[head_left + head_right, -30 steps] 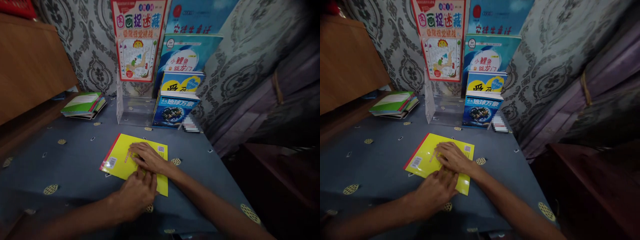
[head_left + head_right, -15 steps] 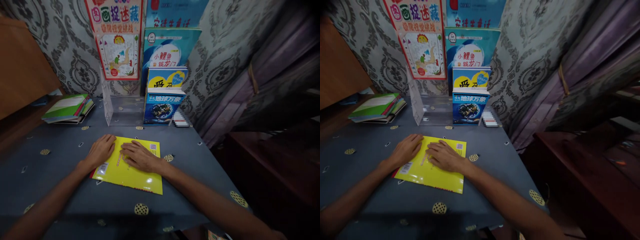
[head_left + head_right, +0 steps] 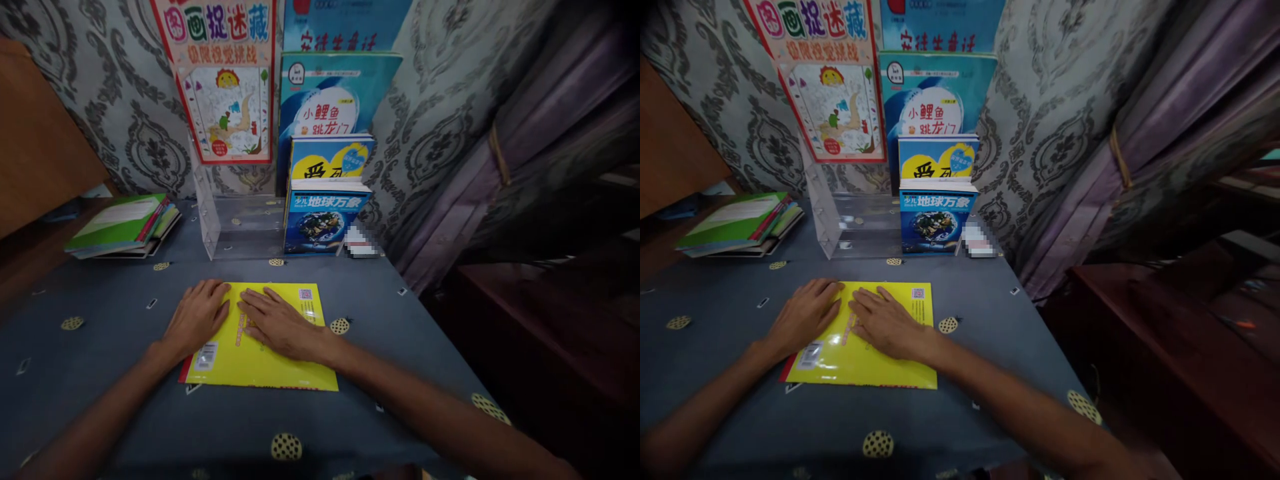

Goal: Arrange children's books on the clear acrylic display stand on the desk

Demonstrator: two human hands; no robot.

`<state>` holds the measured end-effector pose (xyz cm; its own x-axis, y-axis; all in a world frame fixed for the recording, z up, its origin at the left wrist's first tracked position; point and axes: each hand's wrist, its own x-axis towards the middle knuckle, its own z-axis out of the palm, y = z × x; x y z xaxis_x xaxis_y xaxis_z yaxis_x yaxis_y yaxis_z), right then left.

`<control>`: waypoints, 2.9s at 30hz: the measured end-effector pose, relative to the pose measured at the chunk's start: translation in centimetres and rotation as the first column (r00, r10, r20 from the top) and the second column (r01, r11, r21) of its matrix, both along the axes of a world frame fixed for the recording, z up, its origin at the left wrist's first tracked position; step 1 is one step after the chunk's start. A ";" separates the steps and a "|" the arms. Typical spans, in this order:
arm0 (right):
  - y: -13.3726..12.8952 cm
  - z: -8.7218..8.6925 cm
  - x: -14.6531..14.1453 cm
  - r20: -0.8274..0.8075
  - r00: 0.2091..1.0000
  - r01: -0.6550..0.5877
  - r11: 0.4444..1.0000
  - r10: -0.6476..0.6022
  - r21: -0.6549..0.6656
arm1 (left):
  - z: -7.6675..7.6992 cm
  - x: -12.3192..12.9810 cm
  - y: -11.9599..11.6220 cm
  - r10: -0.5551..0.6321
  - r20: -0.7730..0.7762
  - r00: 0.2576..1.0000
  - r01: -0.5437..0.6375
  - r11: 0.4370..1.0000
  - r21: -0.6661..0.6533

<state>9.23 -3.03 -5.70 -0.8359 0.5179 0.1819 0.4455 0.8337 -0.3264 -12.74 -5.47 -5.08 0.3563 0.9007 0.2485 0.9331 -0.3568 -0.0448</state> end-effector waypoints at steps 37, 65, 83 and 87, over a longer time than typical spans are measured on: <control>-0.7 -1.2 6.6 -0.052 0.960 0.276 0.960 -0.273 0.052 | 0.1 -2.8 3.9 -0.131 0.435 0.891 0.272 0.920 -0.280; 3.7 0.1 -8.0 -0.034 0.966 -0.259 0.963 0.257 -0.075 | -0.5 -4.7 5.0 0.196 0.886 0.420 0.342 0.870 -0.355; 3.7 -1.2 1.5 0.026 1.000 0.003 0.996 -0.001 -0.092 | 0.1 -3.8 4.4 0.201 0.807 0.555 0.207 0.907 -0.368; 4.2 -1.9 5.4 -0.003 0.996 0.086 0.992 -0.087 -0.096 | 0.1 -3.6 4.3 0.190 0.781 0.595 0.186 0.913 -0.363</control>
